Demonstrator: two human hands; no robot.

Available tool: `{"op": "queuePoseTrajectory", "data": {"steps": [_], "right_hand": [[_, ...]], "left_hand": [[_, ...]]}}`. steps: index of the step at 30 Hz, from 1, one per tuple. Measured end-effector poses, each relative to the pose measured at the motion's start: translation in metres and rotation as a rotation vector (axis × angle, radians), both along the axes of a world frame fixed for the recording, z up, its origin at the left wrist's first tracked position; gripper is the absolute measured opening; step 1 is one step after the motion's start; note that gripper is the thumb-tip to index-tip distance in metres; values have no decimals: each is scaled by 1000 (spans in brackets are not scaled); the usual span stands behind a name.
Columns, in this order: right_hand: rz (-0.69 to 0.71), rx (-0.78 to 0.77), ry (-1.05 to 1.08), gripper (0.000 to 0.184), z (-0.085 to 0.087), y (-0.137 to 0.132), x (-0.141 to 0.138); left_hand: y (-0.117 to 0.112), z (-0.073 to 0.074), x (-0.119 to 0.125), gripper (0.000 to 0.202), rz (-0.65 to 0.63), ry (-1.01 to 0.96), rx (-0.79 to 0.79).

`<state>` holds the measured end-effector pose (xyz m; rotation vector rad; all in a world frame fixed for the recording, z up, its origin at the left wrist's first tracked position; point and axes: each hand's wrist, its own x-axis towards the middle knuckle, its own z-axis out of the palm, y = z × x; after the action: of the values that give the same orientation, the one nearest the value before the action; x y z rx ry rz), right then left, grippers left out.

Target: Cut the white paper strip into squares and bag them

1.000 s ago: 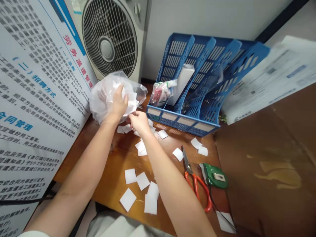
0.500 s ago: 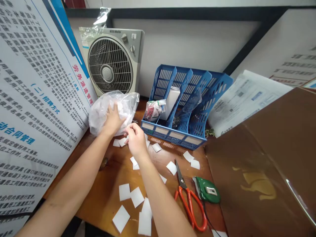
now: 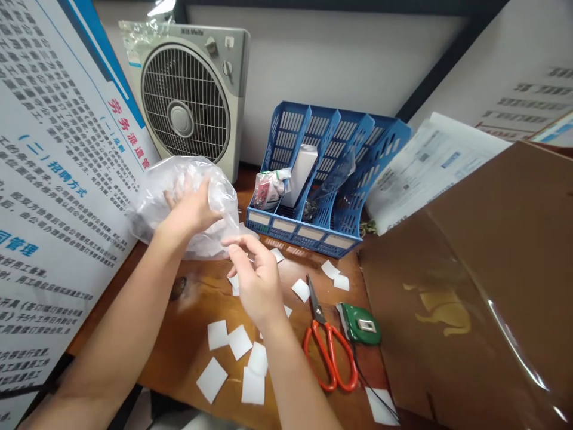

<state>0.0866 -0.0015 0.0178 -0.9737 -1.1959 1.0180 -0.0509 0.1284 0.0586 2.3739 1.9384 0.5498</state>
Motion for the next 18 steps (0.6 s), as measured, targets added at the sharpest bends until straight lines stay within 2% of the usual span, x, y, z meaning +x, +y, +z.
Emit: {"op": "queuePoseTrajectory", "data": {"steps": [1,3,5,6,7,9,11,13,14,15,17,18], "right_hand": [[0,4,-35,23,-4,-1,7],[-111,1,-252,28,-15,-1,26],[-362,-23,-640,30,-32,7,49],[-428,-48,-746,29,-41,14,60],[-430,-63,-808,29,-51,22,70],[-343,-57,-919,43,-69,39,85],[-234,-43,-1009,57,-83,52,93],[-188,-50,-1081,63,-91,59,96],[-197,-61,-1108,62,-92,59,97],[-218,-72,-1128,58,-92,58,97],[-270,-79,-1146,40,-82,49,96],[-296,-73,-1147,31,-72,43,94]], "left_hand": [[-8,3,1,93,60,3,-18],[-25,8,3,85,126,39,-33],[-44,9,3,69,67,33,5],[-55,9,3,60,9,-5,41],[-67,8,2,52,-71,-71,84],[-90,3,-2,35,-158,-232,241],[-109,-6,-9,22,-148,-355,487],[-119,-20,-22,26,-75,-397,767],[-121,-27,-30,35,-10,-377,881],[-121,-35,-38,51,101,-355,858],[-117,-49,-53,74,202,-366,908],[-115,-55,-58,81,245,-382,826]]}}
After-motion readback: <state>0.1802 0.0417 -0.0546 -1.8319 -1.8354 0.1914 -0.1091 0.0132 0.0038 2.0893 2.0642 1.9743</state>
